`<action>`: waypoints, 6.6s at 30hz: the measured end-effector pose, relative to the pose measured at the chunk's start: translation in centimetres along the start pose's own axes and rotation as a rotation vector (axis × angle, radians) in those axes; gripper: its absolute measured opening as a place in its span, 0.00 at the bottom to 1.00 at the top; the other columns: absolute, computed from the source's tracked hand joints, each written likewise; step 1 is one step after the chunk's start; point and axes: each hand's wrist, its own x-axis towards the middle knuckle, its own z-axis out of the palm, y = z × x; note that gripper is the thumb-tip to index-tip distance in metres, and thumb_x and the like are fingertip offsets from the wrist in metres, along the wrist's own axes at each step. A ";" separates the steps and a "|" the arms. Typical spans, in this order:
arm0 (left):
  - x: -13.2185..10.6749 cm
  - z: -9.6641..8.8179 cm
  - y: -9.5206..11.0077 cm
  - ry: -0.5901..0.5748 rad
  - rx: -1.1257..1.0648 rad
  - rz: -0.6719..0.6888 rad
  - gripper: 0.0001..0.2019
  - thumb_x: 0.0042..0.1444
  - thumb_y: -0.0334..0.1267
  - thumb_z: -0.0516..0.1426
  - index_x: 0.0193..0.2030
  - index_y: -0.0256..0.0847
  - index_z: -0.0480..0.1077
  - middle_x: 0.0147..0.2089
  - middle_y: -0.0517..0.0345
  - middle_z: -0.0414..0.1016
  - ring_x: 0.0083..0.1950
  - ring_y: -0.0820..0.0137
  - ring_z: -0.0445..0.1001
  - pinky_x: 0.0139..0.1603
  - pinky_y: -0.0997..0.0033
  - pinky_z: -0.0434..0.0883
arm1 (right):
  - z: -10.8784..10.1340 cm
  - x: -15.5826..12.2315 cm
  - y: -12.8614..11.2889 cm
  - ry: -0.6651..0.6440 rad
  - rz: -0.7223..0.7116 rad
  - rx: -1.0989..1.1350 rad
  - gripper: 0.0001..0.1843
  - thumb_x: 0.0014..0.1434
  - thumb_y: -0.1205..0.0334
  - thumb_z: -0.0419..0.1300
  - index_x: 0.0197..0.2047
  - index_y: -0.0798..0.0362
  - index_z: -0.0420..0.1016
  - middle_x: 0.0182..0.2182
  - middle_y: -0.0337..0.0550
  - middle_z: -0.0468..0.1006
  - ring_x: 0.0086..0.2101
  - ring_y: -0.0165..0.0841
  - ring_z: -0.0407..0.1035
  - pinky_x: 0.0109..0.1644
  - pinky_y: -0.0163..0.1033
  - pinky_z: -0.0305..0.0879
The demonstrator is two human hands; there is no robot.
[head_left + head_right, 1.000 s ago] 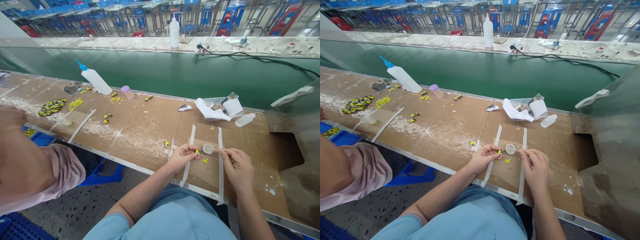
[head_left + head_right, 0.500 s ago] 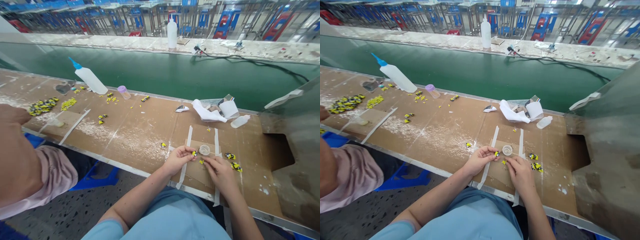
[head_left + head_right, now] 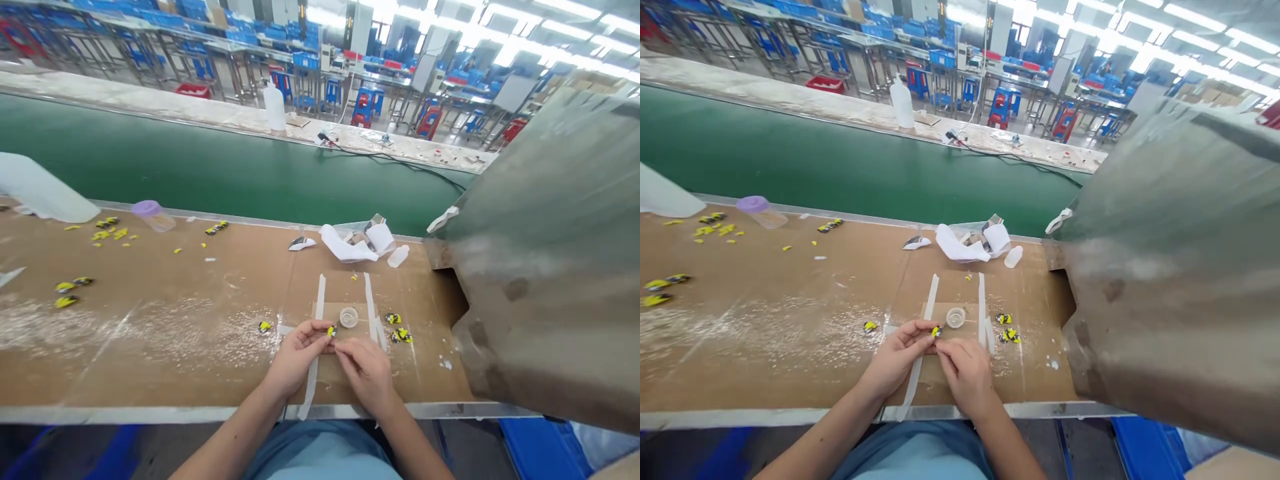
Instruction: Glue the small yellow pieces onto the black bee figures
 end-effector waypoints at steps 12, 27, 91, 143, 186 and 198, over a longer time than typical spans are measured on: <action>0.0 0.3 -1.4 -0.039 -0.100 0.042 0.19 0.34 0.43 0.70 0.32 0.36 0.75 0.32 0.56 0.77 0.35 0.73 0.74 0.47 0.70 0.69 | 0.8 -0.4 0.2 0.085 -0.069 -0.104 0.08 0.62 0.62 0.55 0.36 0.51 0.76 0.30 0.40 0.79 0.28 0.27 0.73 0.32 0.32 0.67; 0.0 0.4 -2.0 -0.039 -0.053 0.112 0.19 0.36 0.45 0.69 0.33 0.36 0.75 0.30 0.57 0.77 0.33 0.73 0.74 0.43 0.70 0.72 | 0.2 0.1 0.8 0.018 -0.178 -0.168 0.10 0.63 0.64 0.52 0.35 0.53 0.73 0.29 0.41 0.78 0.27 0.27 0.71 0.32 0.31 0.65; -0.2 0.0 -0.9 -0.098 -0.082 0.000 0.20 0.34 0.44 0.70 0.33 0.35 0.75 0.30 0.57 0.76 0.33 0.74 0.74 0.45 0.69 0.69 | -0.3 0.7 -0.6 -0.036 0.051 0.035 0.13 0.64 0.57 0.52 0.32 0.50 0.73 0.26 0.36 0.79 0.24 0.27 0.73 0.26 0.31 0.66; -0.2 -0.5 -0.7 -0.195 0.180 0.168 0.14 0.42 0.47 0.67 0.33 0.40 0.79 0.37 0.52 0.80 0.41 0.68 0.76 0.47 0.67 0.73 | 0.0 -0.5 0.9 0.017 -0.022 -0.088 0.04 0.63 0.64 0.53 0.35 0.51 0.68 0.28 0.38 0.72 0.30 0.30 0.64 0.39 0.38 0.56; -0.4 0.0 -0.2 -0.142 -0.076 -0.111 0.18 0.29 0.43 0.71 0.27 0.34 0.76 0.26 0.57 0.78 0.27 0.75 0.75 0.38 0.71 0.74 | 0.1 -0.9 0.2 0.129 -0.113 -0.110 0.07 0.59 0.71 0.58 0.41 0.53 0.71 0.31 0.42 0.72 0.31 0.29 0.66 0.35 0.36 0.62; -0.3 0.1 -0.3 -0.146 -0.130 -0.134 0.20 0.31 0.43 0.71 0.29 0.33 0.73 0.27 0.58 0.77 0.27 0.76 0.74 0.39 0.71 0.72 | 0.0 -0.4 0.0 0.133 -0.144 -0.117 0.15 0.58 0.70 0.59 0.49 0.49 0.71 0.32 0.41 0.72 0.31 0.29 0.67 0.34 0.37 0.62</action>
